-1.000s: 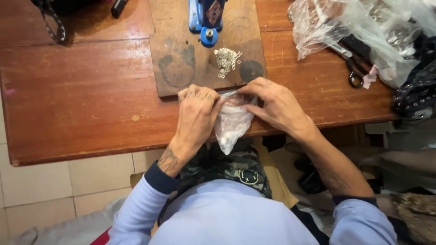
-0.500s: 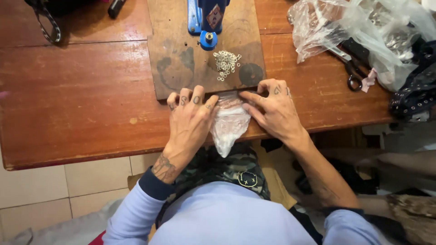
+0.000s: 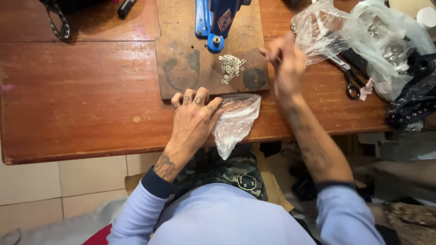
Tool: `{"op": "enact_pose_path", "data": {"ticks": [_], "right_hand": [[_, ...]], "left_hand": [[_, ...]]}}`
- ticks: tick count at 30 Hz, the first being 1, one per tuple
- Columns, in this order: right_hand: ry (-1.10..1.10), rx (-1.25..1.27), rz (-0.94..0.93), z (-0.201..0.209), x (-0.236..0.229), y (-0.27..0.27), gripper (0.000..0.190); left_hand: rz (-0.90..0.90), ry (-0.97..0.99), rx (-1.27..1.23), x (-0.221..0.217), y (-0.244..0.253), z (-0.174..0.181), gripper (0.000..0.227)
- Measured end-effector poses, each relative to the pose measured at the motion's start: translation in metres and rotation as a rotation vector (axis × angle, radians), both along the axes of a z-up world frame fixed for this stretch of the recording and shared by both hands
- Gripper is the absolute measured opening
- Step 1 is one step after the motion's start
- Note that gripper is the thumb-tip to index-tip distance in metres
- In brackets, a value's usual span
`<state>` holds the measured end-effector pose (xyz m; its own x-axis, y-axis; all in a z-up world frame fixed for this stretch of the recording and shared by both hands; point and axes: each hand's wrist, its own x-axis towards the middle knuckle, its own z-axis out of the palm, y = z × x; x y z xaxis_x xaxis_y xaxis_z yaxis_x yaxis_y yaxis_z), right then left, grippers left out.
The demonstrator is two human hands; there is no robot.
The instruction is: Installing metal eyelets onto a leather strap using a manual press and organizing hardware components.
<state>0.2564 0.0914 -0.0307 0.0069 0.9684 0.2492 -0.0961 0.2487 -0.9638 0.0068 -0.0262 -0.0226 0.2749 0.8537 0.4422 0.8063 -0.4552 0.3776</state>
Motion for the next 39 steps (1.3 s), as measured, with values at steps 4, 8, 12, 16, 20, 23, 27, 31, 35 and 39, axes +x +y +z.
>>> {"op": "enact_pose_path", "data": {"ticks": [4, 8, 12, 16, 20, 23, 27, 31, 35, 39], "right_hand": [[-0.144, -0.022, 0.254, -0.006, -0.03, 0.047, 0.045], [-0.321, 0.002, 0.397, -0.004, -0.042, 0.055, 0.045], [-0.328, -0.01, 0.57, 0.0, -0.046, 0.063, 0.046], [-0.347, 0.043, 0.688, 0.005, -0.04, 0.062, 0.047], [-0.392, 0.058, 0.68, 0.014, -0.041, 0.045, 0.043], [-0.306, 0.161, 0.614, 0.002, -0.034, 0.048, 0.044], [-0.351, 0.099, 0.57, -0.005, -0.036, 0.059, 0.042], [-0.578, -0.012, 0.653, 0.009, -0.05, 0.055, 0.037], [-0.617, 0.033, 0.749, 0.02, -0.055, 0.039, 0.033], [-0.49, 0.087, 0.913, 0.026, -0.056, 0.026, 0.032]], "left_hand": [[0.002, -0.012, -0.008, -0.001, 0.002, -0.001, 0.021], [0.027, -0.039, 0.002, 0.0, 0.002, -0.005, 0.019], [0.003, -0.071, 0.015, -0.002, -0.001, -0.005, 0.019], [-0.008, -0.072, -0.031, -0.002, 0.001, -0.003, 0.017], [-0.001, -0.073, 0.008, -0.002, 0.001, -0.003, 0.02], [0.012, -0.08, -0.011, -0.002, 0.001, -0.005, 0.019], [0.015, -0.072, 0.025, -0.002, 0.001, -0.005, 0.017], [0.007, -0.081, 0.019, -0.003, 0.001, -0.007, 0.015], [-0.003, -0.089, 0.027, -0.001, -0.001, -0.003, 0.016], [0.001, -0.084, -0.005, -0.002, 0.0, -0.002, 0.018]]}}
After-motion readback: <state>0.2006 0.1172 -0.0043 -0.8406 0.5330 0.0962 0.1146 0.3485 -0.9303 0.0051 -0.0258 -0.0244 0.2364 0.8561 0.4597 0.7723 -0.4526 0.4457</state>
